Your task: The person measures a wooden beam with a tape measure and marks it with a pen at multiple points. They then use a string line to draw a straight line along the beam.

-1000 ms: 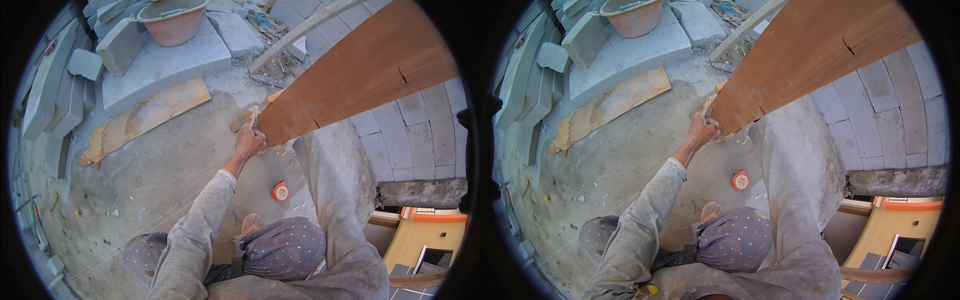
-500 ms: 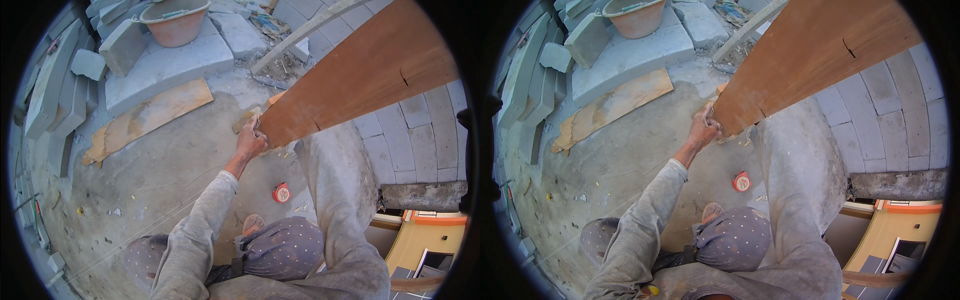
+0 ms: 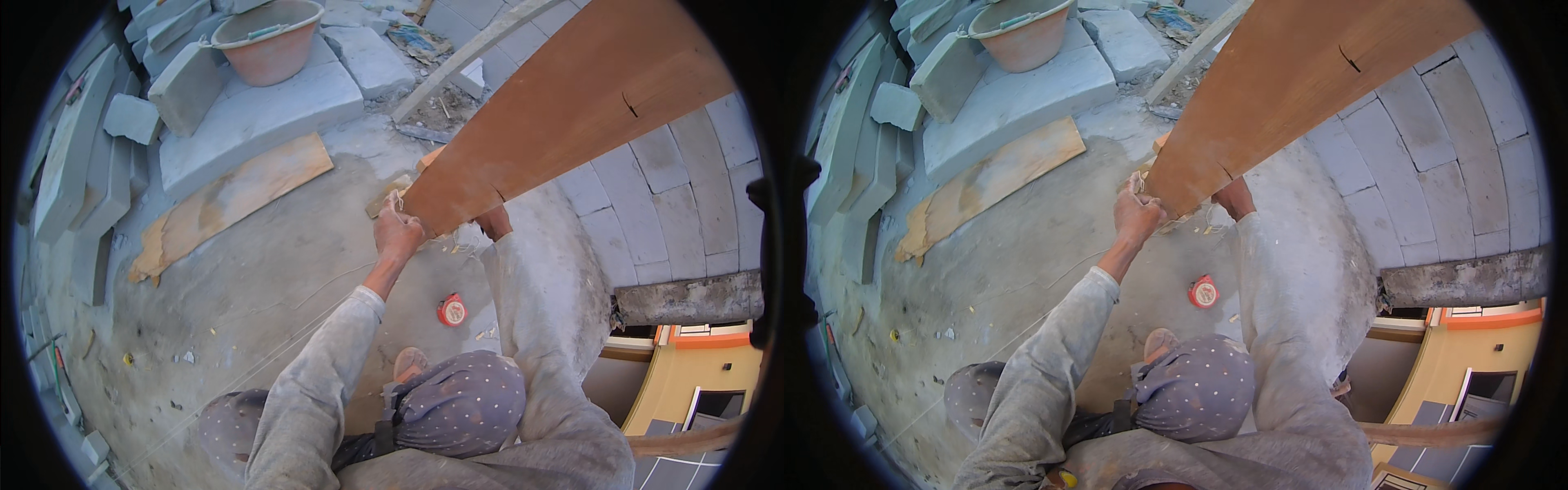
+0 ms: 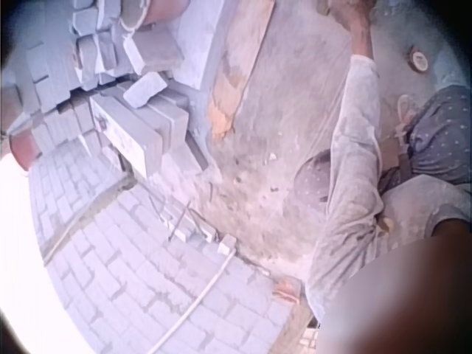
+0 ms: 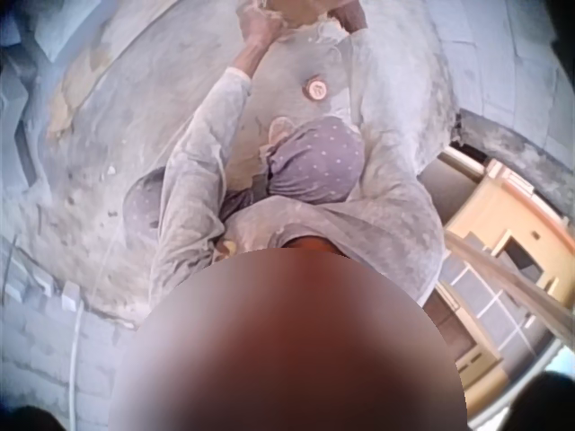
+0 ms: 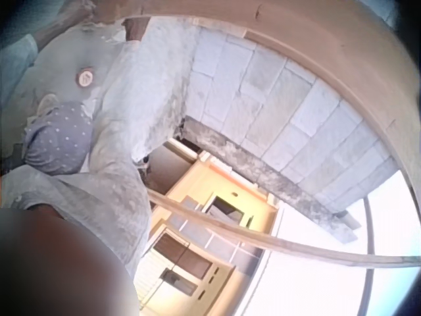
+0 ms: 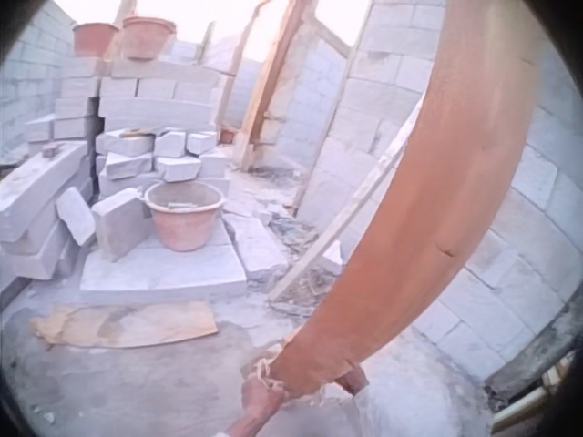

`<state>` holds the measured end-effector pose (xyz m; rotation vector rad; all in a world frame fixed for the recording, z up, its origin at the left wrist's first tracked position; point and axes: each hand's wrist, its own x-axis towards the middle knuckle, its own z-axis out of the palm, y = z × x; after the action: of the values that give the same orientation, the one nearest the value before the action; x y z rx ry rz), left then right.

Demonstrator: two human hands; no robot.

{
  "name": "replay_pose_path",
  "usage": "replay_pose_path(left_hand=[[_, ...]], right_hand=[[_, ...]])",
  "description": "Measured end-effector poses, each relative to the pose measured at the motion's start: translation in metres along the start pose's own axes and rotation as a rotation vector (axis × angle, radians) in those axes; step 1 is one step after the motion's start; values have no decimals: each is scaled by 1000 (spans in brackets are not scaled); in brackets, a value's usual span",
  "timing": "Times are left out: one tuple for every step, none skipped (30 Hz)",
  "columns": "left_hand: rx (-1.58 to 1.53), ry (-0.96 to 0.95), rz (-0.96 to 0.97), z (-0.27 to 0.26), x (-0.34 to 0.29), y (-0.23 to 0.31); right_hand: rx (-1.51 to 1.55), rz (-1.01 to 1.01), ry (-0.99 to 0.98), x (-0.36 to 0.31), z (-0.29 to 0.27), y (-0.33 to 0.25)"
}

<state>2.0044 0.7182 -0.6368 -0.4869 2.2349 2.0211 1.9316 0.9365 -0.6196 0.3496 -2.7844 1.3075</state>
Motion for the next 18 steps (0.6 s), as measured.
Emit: replay_pose_path(left_hand=[[-1, 26, 23, 0, -1, 2], [4, 48, 34, -1, -3, 4], [30, 61, 66, -1, -5, 6], [62, 70, 88, -2, -7, 9], [96, 72, 98, -3, -10, 12], [125, 82, 109, -5, -12, 15], [156, 84, 110, -5, -15, 18], [183, 97, 126, -6, -17, 21], [184, 84, 143, -6, -18, 24], [181, 82, 177, -5, -20, 26], [173, 81, 218, -4, -21, 27], [165, 72, 210, -4, -21, 28], [151, 65, 209, -5, -21, 27], [129, 62, 206, -5, -20, 27], [130, 53, 215, -6, -19, 25], [123, 48, 223, -6, -18, 24], [116, 30, 210, -7, -18, 22], [147, 26, 220, -8, -16, 21]], right_hand=[[-46, 27, 13, -7, -1, -4], [-173, 61, -13, -12, -4, -9], [-183, 115, 8, -16, -6, -14], [-133, 339, -2, -24, -8, -20], [-52, 565, -15, -31, -10, -27], [-89, 571, -10, -37, -10, -32], [-97, 579, -8, -42, -11, -37], [-72, 581, 1, -48, -11, -40], [-83, 552, 7, -53, -11, -43], [-60, 516, 21, -58, -10, -44], [-37, 479, 34, -62, -10, -44], [-21, 471, 34, -65, -10, -43], [-5, 463, 34, -67, -10, -42], [11, 455, 32, -69, -10, -41], [16, 450, 36, -70, -11, -40], [23, 445, 40, -72, -10, -39], [31, 441, 43, -73, -10, -39], [51, 459, 41, -74, -9, -39]])
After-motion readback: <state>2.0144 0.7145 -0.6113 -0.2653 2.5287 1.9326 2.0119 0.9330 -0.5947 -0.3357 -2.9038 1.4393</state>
